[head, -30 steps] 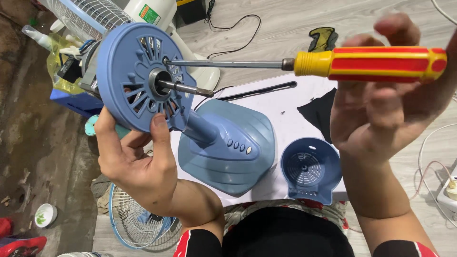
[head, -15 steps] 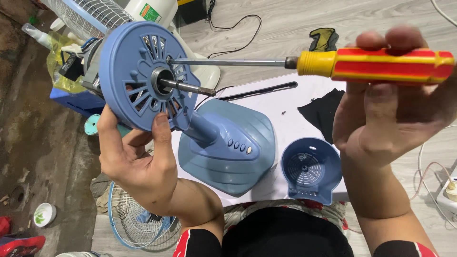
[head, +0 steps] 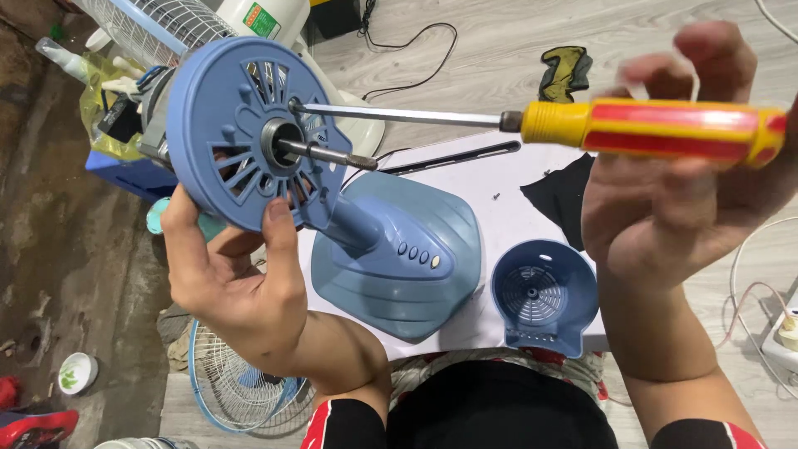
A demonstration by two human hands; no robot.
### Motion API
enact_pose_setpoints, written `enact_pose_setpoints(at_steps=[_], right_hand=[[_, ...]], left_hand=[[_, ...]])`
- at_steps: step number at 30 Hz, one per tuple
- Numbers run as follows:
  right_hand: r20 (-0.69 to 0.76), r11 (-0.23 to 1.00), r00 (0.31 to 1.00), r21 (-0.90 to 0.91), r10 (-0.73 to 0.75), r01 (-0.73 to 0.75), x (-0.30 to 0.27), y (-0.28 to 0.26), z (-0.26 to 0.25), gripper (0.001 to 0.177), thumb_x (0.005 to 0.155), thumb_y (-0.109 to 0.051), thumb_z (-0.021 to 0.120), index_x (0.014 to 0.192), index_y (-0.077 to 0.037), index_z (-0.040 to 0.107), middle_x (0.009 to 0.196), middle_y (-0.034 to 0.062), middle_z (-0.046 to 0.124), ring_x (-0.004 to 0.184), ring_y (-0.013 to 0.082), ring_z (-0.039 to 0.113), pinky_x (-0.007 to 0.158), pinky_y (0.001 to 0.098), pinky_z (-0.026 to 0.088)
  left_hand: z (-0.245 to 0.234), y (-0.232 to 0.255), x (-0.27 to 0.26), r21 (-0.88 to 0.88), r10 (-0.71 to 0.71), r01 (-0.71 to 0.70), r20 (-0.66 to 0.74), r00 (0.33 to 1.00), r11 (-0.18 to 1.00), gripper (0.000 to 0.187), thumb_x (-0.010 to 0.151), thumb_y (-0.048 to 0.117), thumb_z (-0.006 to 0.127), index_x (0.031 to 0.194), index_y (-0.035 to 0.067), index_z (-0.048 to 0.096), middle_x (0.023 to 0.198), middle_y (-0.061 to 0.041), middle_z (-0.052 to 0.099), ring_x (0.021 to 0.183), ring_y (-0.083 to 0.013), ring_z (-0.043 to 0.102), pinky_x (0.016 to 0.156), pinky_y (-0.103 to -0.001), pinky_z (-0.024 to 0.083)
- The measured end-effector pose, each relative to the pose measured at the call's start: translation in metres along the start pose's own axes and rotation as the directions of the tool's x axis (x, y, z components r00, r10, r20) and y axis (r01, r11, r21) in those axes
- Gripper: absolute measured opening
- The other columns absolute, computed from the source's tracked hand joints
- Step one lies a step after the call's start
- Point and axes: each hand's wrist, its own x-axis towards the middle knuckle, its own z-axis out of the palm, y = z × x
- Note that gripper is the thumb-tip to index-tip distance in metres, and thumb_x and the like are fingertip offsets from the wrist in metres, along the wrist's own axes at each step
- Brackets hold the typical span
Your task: Disassembling and cleaning an electric fan motor using a screwdriver and cloth.
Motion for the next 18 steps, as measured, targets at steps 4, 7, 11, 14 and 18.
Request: enact_pose_setpoints(at_steps=[4, 7, 11, 14, 18], right_hand=[[0.001, 1.0, 1.0, 0.0, -0.004, 0.004, 0.003, 0.001, 0.002, 0.039, 0.112, -0.033, 0.048, 0.147, -0.016, 0.045, 0.141, 0.0048, 0.044, 0.138, 0.0178, 0.05, 0.126, 0.0372, 0.053], [-0.003, 1.0, 1.0, -0.001, -0.001, 0.001, 0.001, 0.001, -0.001, 0.039, 0.112, -0.033, 0.048, 0.147, -0.016, 0.045, 0.141, 0.0048, 0.044, 0.139, 0.0177, 0.05, 0.126, 0.0371, 0.053], [-0.01, 1.0, 1.0, -0.003, -0.003, 0.003, 0.004, 0.003, 0.001, 0.039, 0.112, -0.033, 0.047, 0.147, -0.016, 0.045, 0.141, 0.0047, 0.044, 0.139, 0.0177, 0.05, 0.126, 0.037, 0.053], [-0.008, 1.0, 1.0, -0.003, -0.001, 0.001, 0.001, 0.001, 0.0, 0.039, 0.112, -0.033, 0.047, 0.147, -0.016, 0.045, 0.142, 0.0047, 0.044, 0.139, 0.0176, 0.05, 0.127, 0.0369, 0.053], [-0.006, 1.0, 1.0, 0.001, 0.0, 0.0, -0.002, -0.001, -0.006, 0.039, 0.113, -0.033, 0.047, 0.147, -0.016, 0.045, 0.142, 0.0047, 0.044, 0.14, 0.0175, 0.05, 0.127, 0.0368, 0.053]], left_hand=[[0.003, 0.0, 0.003, 0.062, 0.035, -0.034, -0.009, 0.999, 0.997, 0.046, 0.096, -0.014, 0.067, 0.137, -0.009, 0.045, 0.109, -0.021, 0.065, 0.081, -0.0204, 0.062, 0.072, -0.027, 0.055], [0.005, 0.001, 0.002, 0.087, 0.025, -0.021, -0.038, 0.999, 0.996, 0.047, 0.094, -0.015, 0.066, 0.137, -0.009, 0.046, 0.109, -0.021, 0.062, 0.081, -0.0219, 0.065, 0.073, -0.029, 0.059], [0.008, 0.004, 0.002, 0.095, 0.031, -0.026, -0.052, 0.998, 0.995, 0.044, 0.096, -0.016, 0.064, 0.136, -0.009, 0.045, 0.107, -0.02, 0.063, 0.08, -0.0214, 0.065, 0.074, -0.028, 0.058], [0.011, 0.007, 0.001, 0.135, 0.036, -0.026, -0.074, 0.997, 0.99, 0.044, 0.095, -0.017, 0.063, 0.135, -0.009, 0.045, 0.104, -0.021, 0.066, 0.079, -0.0225, 0.067, 0.073, -0.029, 0.058], [0.012, 0.008, 0.001, 0.166, 0.046, -0.034, -0.072, 0.996, 0.986, 0.045, 0.095, -0.017, 0.063, 0.136, -0.008, 0.045, 0.104, -0.023, 0.068, 0.08, -0.0244, 0.07, 0.075, -0.031, 0.061]])
